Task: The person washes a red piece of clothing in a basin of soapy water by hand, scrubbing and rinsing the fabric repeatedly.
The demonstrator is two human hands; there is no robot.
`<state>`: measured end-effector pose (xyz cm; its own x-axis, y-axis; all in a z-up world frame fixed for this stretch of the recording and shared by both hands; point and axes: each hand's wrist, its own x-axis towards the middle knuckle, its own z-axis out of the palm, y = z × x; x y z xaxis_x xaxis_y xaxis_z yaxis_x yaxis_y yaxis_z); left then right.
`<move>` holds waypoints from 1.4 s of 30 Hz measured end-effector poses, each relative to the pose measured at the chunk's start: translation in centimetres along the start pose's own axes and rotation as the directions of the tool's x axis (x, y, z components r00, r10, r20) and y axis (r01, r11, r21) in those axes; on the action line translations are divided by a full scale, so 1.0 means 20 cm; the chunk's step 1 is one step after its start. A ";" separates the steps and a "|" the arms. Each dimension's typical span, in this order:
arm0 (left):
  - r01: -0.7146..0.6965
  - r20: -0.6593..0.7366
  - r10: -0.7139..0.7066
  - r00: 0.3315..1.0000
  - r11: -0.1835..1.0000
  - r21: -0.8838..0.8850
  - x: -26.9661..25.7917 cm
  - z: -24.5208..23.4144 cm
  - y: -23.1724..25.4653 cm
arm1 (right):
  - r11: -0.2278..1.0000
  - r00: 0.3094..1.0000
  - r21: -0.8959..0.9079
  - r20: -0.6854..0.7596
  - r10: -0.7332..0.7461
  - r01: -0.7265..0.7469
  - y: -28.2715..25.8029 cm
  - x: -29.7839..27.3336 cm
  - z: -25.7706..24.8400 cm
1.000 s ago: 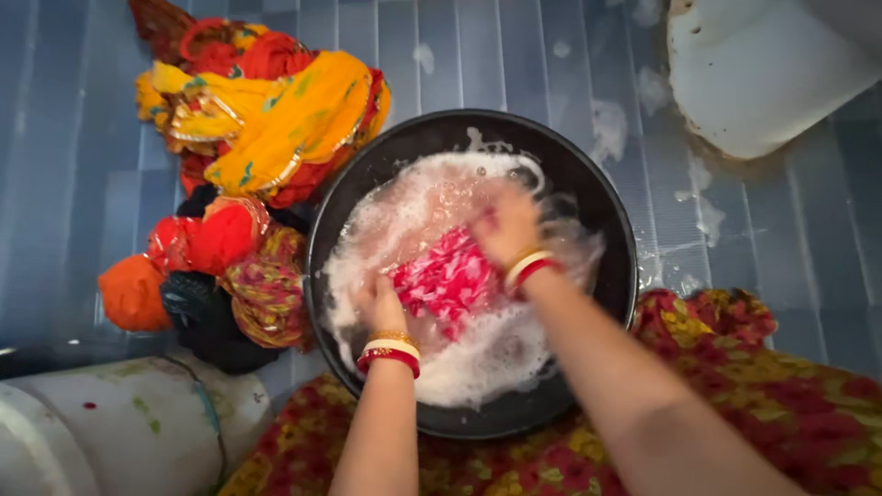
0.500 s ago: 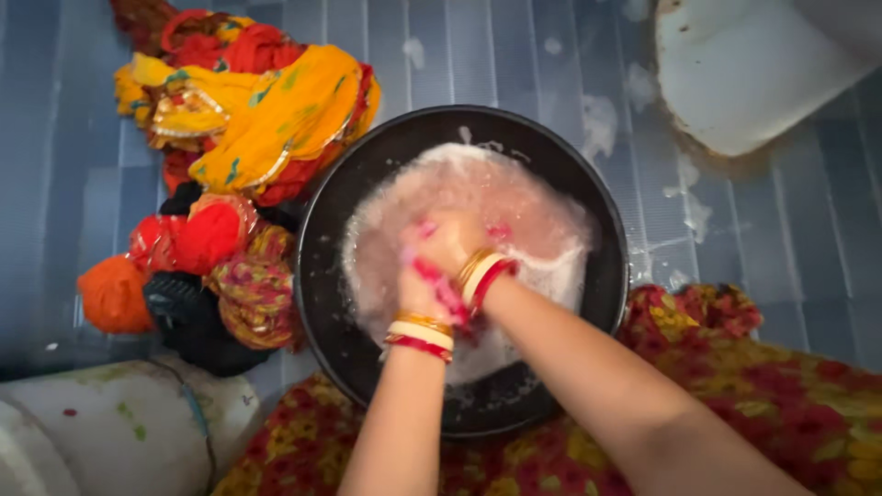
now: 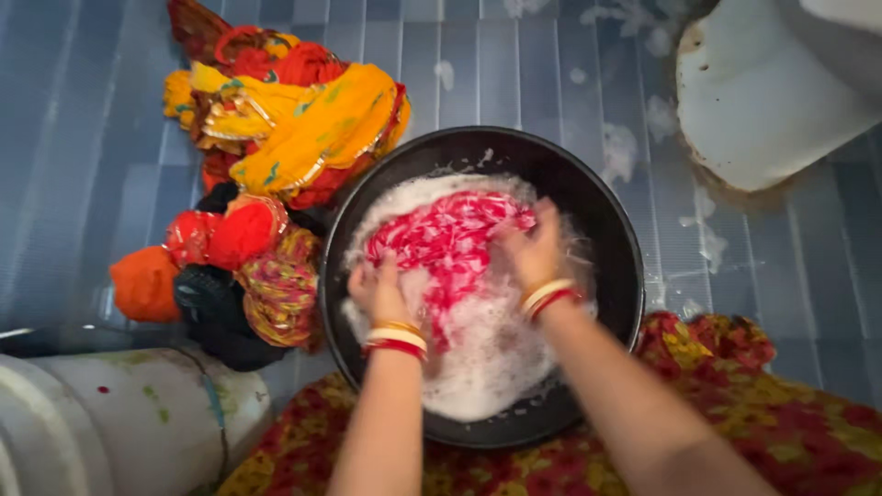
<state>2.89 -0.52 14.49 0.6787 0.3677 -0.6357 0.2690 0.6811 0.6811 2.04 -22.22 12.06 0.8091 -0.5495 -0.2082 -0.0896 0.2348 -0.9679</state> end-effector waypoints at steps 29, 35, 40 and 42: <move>-0.350 0.433 -0.199 0.879 0.346 0.870 0.07 -0.07 -0.31 | 0.726 0.997 -0.684 0.031 -0.065 0.068 -0.28 0.05 -0.20; 0.038 0.196 -0.218 0.956 0.755 0.655 -0.02 -0.18 -0.17 | 0.337 0.982 -0.923 0.189 -0.022 0.185 -0.06 -0.22 0.05; 0.381 0.539 -0.304 0.786 0.924 -0.035 0.15 -0.21 -0.32 | 0.637 0.769 -0.536 0.623 -0.146 0.554 -0.11 -0.53 0.23; 0.460 0.583 -0.332 0.742 0.884 -0.083 0.28 -0.33 -0.30 | 0.674 0.583 -0.383 0.808 -0.086 0.631 -0.15 -0.58 0.26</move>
<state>0.54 1.65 4.53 0.8125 -0.3224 -0.4857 0.4937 0.8236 0.2792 -4.01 -12.45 18.16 0.9485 0.3076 0.0758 0.2278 -0.4958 -0.8381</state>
